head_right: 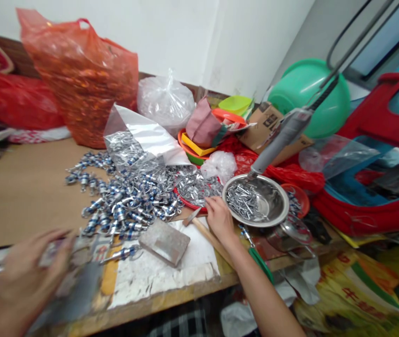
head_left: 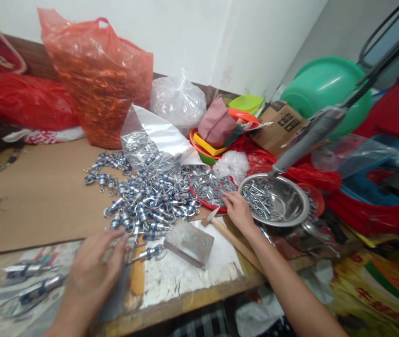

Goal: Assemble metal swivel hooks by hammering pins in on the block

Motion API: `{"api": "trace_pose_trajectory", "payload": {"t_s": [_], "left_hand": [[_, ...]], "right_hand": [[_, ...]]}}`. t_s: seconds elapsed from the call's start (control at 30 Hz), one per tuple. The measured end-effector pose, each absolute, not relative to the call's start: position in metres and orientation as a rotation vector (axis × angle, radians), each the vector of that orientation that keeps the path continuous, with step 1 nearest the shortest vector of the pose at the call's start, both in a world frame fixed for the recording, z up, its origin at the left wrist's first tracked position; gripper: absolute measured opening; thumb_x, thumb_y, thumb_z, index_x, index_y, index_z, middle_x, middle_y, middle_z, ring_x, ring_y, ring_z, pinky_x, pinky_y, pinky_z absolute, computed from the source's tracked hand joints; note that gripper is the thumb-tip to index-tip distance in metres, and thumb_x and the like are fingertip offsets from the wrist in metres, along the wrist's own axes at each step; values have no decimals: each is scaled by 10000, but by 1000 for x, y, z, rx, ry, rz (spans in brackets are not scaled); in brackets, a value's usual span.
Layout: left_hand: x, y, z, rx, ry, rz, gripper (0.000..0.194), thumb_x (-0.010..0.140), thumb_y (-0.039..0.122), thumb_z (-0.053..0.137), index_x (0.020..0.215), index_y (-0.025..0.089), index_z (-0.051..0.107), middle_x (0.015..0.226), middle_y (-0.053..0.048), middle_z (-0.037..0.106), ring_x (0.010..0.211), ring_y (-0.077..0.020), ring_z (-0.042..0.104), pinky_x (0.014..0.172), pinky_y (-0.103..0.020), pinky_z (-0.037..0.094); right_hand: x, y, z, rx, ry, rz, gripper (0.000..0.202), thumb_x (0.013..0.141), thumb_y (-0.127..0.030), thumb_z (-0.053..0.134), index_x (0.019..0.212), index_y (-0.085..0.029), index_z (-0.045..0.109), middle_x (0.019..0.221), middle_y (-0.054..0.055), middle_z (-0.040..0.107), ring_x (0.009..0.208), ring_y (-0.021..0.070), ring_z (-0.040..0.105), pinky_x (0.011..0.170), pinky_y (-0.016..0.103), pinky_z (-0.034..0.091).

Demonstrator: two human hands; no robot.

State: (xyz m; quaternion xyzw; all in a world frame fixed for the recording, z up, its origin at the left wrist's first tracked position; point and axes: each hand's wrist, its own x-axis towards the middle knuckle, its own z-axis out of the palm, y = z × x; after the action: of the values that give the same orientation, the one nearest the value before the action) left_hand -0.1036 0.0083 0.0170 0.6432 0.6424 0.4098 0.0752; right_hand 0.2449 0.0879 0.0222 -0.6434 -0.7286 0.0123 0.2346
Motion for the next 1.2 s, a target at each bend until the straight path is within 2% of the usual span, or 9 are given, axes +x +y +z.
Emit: {"api": "trace_pose_trajectory", "payload": {"t_s": [0.07, 0.2, 0.33, 0.53, 0.63, 0.73, 0.83, 1.0, 1.2], "left_hand": [[-76, 20, 10, 2081, 1797, 958, 161, 747, 344, 489, 799, 213, 567, 823, -68, 623, 836, -261, 577, 779, -406, 441], [-52, 22, -7, 2189, 1750, 531, 232, 710, 306, 541, 896, 188, 613, 942, -78, 632, 890, -252, 577, 773, -373, 457], [-49, 14, -17, 2335, 1743, 629, 268, 758, 371, 489, 882, 187, 639, 928, -89, 629, 862, -241, 565, 760, -373, 450], [-48, 11, -13, 2193, 1744, 746, 195, 709, 350, 548, 775, 184, 626, 774, -72, 649, 759, -237, 577, 694, -361, 454], [-50, 8, 1, 1870, 1845, 891, 339, 682, 411, 554, 954, 211, 591, 775, -47, 648, 697, -220, 593, 640, -337, 467], [-44, 6, 23, 1531, 1819, 1017, 490, 679, 465, 539, 1115, 244, 501, 627, 9, 628, 582, -195, 584, 573, -311, 463], [-23, 8, 38, 1330, 1526, 1067, 326, 658, 429, 588, 924, 241, 574, 590, 35, 623, 545, -161, 583, 552, -270, 470], [12, 12, 35, 1270, 1419, 1221, 141, 584, 326, 670, 657, 207, 646, 753, -13, 695, 730, -181, 635, 723, -283, 498], [13, 7, 23, 1400, 1545, 1231, 216, 594, 324, 666, 788, 235, 695, 796, -15, 727, 735, -203, 659, 736, -326, 522]], "right_hand": [[245, 121, 21, -1817, -2012, 33, 281, 827, -225, 443, 1055, -162, 595, 997, 87, 580, 930, 179, 535, 831, 272, 395], [237, 165, 12, -1899, -2064, 77, 221, 729, -281, 601, 925, -205, 666, 875, 58, 627, 821, 181, 567, 743, 256, 407], [228, 174, 9, -1947, -2026, 61, 146, 750, -286, 581, 822, -230, 695, 852, 46, 643, 821, 176, 568, 719, 246, 396], [241, 166, 14, -1923, -1944, 58, 165, 751, -316, 578, 834, -230, 691, 883, 47, 647, 870, 187, 567, 759, 257, 400], [249, 162, 14, -1890, -1877, 91, 193, 752, -227, 567, 915, -206, 669, 889, 62, 659, 888, 200, 574, 787, 276, 407], [252, 161, 16, -1832, -1801, 150, 234, 749, -132, 530, 936, -192, 657, 901, 63, 667, 902, 202, 583, 810, 290, 412], [246, 156, 24, -1743, -1731, 237, 216, 732, -102, 527, 888, -163, 663, 880, 72, 671, 842, 198, 608, 793, 300, 437], [209, 105, 44, -1549, -1622, 410, 173, 771, -230, 513, 846, -168, 656, 864, 45, 667, 686, 141, 630, 663, 264, 499], [157, 21, 51, -1264, -1436, 985, 67, 666, -177, 632, 698, -175, 692, 671, 16, 677, 637, 138, 619, 613, 235, 489]]}}
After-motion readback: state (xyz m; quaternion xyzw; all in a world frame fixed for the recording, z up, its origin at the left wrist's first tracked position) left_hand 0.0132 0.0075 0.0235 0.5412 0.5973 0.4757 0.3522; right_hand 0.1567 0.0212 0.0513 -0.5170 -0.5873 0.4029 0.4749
